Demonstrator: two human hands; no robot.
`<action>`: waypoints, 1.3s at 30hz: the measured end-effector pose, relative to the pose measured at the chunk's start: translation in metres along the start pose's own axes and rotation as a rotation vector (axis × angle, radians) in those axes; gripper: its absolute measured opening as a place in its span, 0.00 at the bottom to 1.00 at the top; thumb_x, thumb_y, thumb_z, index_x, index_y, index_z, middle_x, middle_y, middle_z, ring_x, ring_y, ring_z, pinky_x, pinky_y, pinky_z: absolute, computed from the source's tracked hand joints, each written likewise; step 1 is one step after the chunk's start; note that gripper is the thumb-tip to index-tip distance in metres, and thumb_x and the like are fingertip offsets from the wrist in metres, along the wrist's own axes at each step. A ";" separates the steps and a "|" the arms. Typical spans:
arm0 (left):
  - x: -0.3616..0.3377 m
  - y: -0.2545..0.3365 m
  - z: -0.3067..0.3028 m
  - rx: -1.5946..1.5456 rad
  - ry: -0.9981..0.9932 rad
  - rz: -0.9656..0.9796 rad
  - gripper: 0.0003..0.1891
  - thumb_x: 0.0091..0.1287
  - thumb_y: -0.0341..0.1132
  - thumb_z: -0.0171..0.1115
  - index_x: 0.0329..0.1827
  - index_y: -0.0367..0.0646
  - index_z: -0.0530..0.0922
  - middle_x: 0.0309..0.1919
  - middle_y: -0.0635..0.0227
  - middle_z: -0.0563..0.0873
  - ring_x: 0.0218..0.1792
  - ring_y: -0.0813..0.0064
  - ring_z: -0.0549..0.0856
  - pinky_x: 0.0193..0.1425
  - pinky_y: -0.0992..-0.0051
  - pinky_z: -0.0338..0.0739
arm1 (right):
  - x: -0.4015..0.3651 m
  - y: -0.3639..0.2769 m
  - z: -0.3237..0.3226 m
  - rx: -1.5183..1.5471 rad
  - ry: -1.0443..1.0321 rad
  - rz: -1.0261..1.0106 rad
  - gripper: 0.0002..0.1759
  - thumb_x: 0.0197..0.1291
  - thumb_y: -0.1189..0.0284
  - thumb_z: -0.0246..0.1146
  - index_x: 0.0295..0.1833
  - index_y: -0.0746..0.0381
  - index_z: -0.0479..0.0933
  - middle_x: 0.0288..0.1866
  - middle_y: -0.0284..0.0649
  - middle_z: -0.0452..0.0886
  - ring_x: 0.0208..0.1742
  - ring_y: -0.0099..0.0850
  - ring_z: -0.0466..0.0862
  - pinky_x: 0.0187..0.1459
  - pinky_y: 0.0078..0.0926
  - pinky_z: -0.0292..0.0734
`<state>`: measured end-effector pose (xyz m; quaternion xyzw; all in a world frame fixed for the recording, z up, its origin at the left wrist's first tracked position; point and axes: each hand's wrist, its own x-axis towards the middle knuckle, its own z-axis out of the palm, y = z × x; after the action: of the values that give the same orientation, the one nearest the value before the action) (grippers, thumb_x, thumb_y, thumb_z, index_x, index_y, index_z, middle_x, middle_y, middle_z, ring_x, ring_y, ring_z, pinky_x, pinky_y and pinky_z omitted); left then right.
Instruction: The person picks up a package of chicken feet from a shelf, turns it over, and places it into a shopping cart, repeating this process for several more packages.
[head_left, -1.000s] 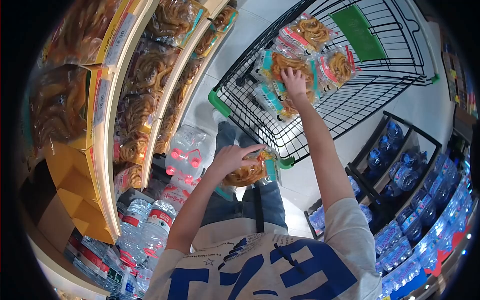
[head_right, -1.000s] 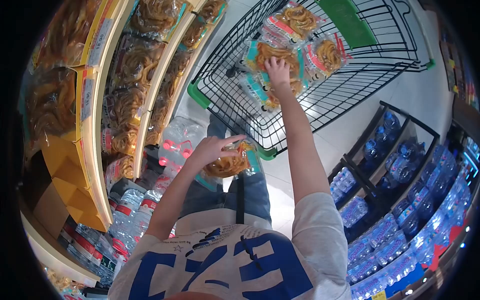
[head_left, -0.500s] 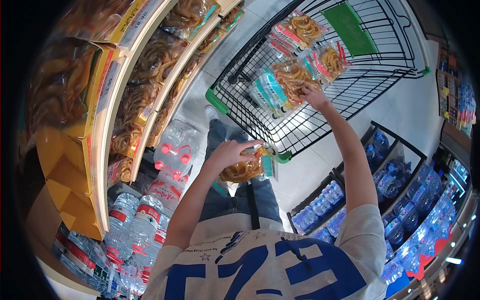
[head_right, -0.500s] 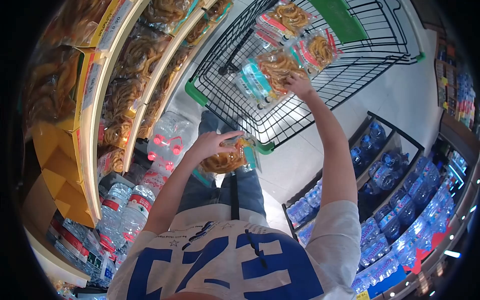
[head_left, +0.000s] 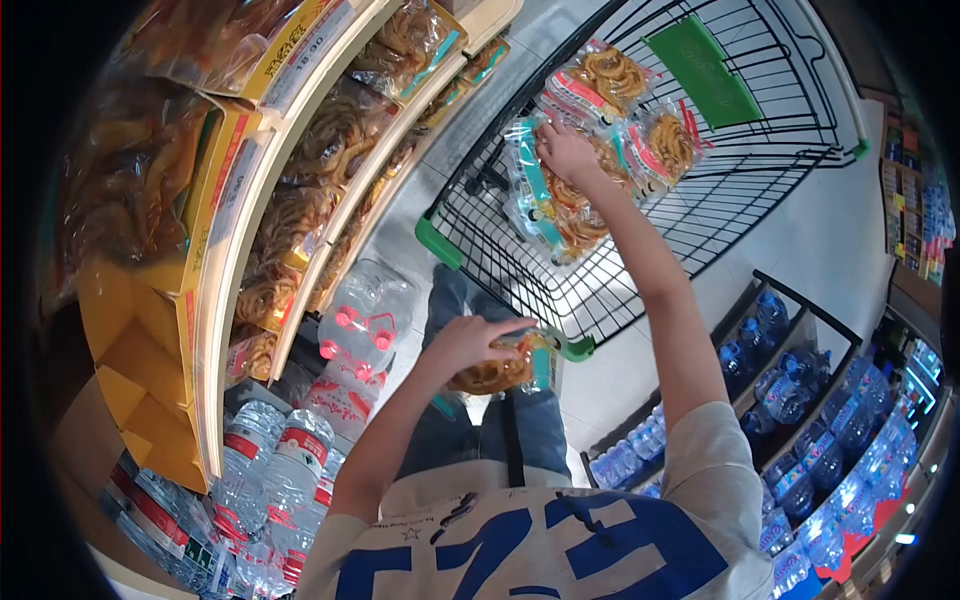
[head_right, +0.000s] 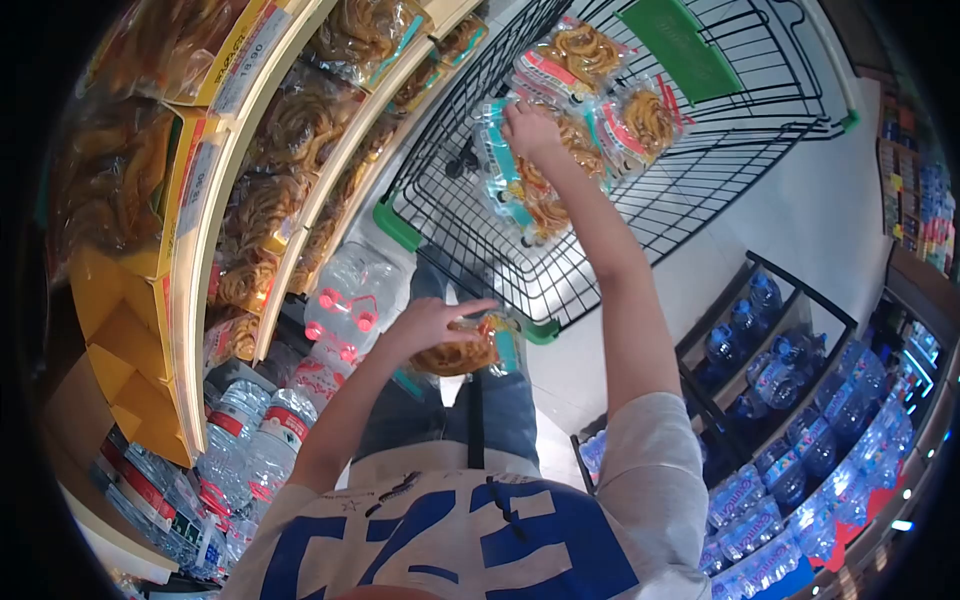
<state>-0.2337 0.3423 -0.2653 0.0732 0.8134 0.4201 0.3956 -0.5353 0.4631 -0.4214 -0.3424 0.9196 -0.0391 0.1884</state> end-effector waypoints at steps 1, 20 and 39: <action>0.001 -0.003 0.000 0.047 -0.014 0.003 0.32 0.59 0.55 0.60 0.68 0.77 0.60 0.17 0.57 0.78 0.23 0.58 0.82 0.30 0.63 0.76 | 0.025 -0.008 0.017 -0.009 -0.023 0.062 0.23 0.62 0.57 0.52 0.59 0.56 0.67 0.60 0.41 0.71 0.65 0.38 0.68 0.60 0.41 0.67; 0.002 -0.024 0.010 0.041 0.104 0.083 0.33 0.57 0.55 0.60 0.67 0.80 0.61 0.11 0.63 0.74 0.15 0.64 0.78 0.23 0.68 0.75 | 0.023 -0.029 0.090 -0.086 -0.172 -0.266 0.26 0.61 0.51 0.44 0.40 0.55 0.83 0.44 0.34 0.80 0.54 0.33 0.71 0.58 0.39 0.58; -0.035 0.017 -0.037 0.190 0.183 0.110 0.22 0.58 0.52 0.61 0.56 0.61 0.77 0.20 0.58 0.81 0.27 0.58 0.83 0.36 0.61 0.76 | -0.104 -0.050 0.045 0.280 0.104 0.167 0.11 0.57 0.64 0.55 0.40 0.57 0.77 0.46 0.41 0.78 0.55 0.42 0.72 0.55 0.40 0.68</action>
<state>-0.2397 0.3143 -0.2205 0.1164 0.8768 0.3674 0.2876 -0.4155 0.4952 -0.4200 -0.2328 0.9389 -0.1689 0.1890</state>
